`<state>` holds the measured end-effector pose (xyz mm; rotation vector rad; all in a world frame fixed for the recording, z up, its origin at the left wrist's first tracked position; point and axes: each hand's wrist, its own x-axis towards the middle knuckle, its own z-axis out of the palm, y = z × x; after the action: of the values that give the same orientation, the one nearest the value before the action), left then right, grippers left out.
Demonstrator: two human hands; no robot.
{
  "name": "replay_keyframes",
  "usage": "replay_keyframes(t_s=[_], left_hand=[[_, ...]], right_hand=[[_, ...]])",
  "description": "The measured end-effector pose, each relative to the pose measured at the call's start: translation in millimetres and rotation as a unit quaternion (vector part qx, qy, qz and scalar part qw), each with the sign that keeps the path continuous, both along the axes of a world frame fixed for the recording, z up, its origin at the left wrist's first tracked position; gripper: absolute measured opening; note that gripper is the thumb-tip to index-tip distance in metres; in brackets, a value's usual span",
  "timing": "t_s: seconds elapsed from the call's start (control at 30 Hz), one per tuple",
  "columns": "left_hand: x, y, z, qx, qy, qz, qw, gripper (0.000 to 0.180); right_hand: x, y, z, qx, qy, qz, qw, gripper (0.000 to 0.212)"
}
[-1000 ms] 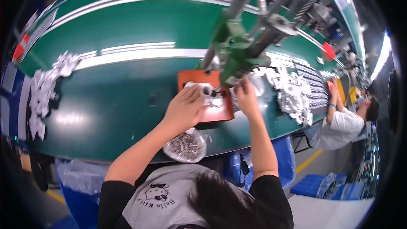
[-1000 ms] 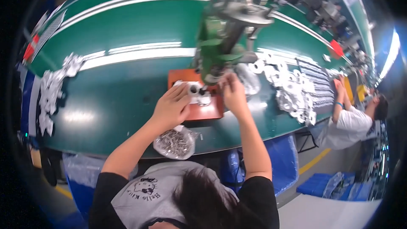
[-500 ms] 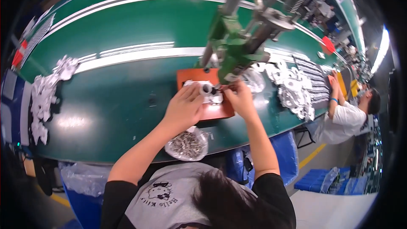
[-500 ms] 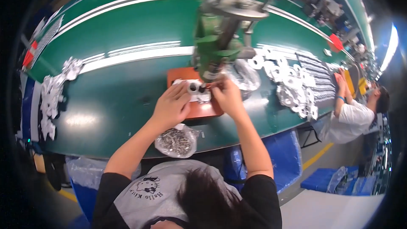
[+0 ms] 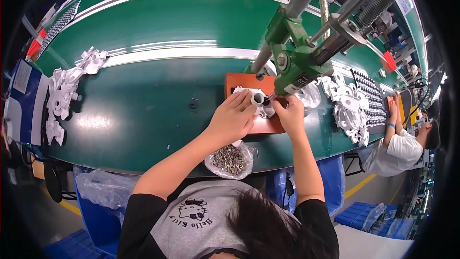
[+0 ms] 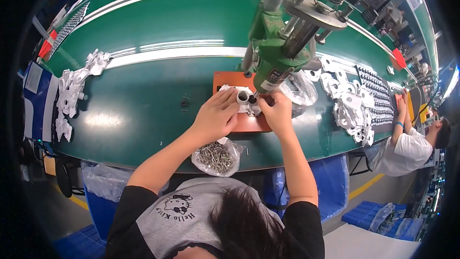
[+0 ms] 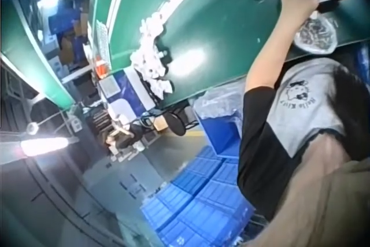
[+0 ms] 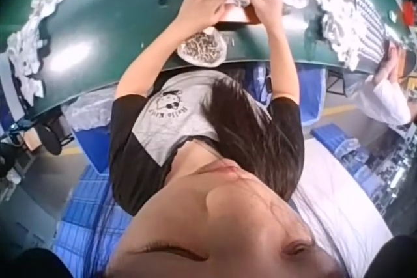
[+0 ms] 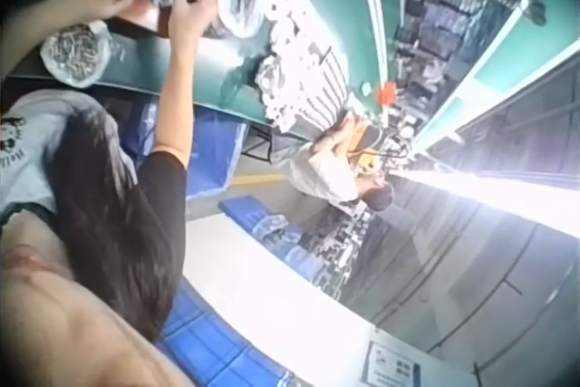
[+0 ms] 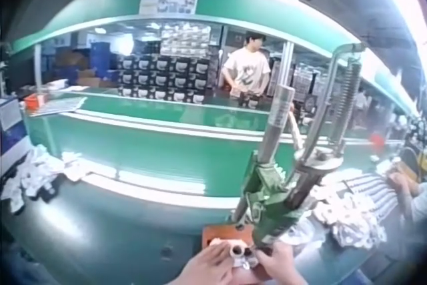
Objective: Assemble small plastic components by hand and use a manual lever-operated press to secure them.
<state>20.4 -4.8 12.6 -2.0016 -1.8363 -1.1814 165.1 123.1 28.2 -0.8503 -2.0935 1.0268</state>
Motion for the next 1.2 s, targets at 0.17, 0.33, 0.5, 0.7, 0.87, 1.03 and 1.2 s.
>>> replay_keyframes(t_s=[0.17, 0.33, 0.5, 0.7, 0.87, 1.03, 1.2], left_hand=[[3.4, 3.6, 7.5, -0.005, -0.003, -0.018, 1.0, 0.012], [2.3, -0.1, 9.3, -0.053, 0.003, -0.007, 0.999, 0.02], [9.2, -0.5, 14.0, -0.073, 0.023, -0.023, 0.997, 0.018], [9.0, 4.2, 17.2, -0.091, 0.052, -0.026, 0.994, 0.018], [6.8, 6.9, 16.2, -0.103, 0.037, -0.035, 0.993, 0.021], [-0.4, 2.4, 19.3, -0.131, 0.046, -0.057, 0.989, 0.035], [0.4, -3.7, 25.4, -0.134, 0.055, -0.061, 0.988, 0.043]], right_hand=[[8.2, 4.8, -2.2, 0.016, -0.003, 0.01, 1.0, 0.012], [5.2, 3.8, 5.1, 0.066, -0.031, 0.05, 0.996, 0.017], [25.1, -2.5, -2.1, 0.087, 0.011, 0.115, 0.989, 0.025], [29.2, -14.1, -2.7, 0.205, -0.027, 0.09, 0.974, 0.034], [37.5, -16.9, -4.3, 0.238, -0.057, 0.1, 0.964, 0.035], [52.0, 39.1, 7.4, -0.078, 0.21, -0.06, 0.973, 0.039], [-8.0, 179.6, 141.1, -0.142, 0.337, 0.088, 0.927, 0.059]])
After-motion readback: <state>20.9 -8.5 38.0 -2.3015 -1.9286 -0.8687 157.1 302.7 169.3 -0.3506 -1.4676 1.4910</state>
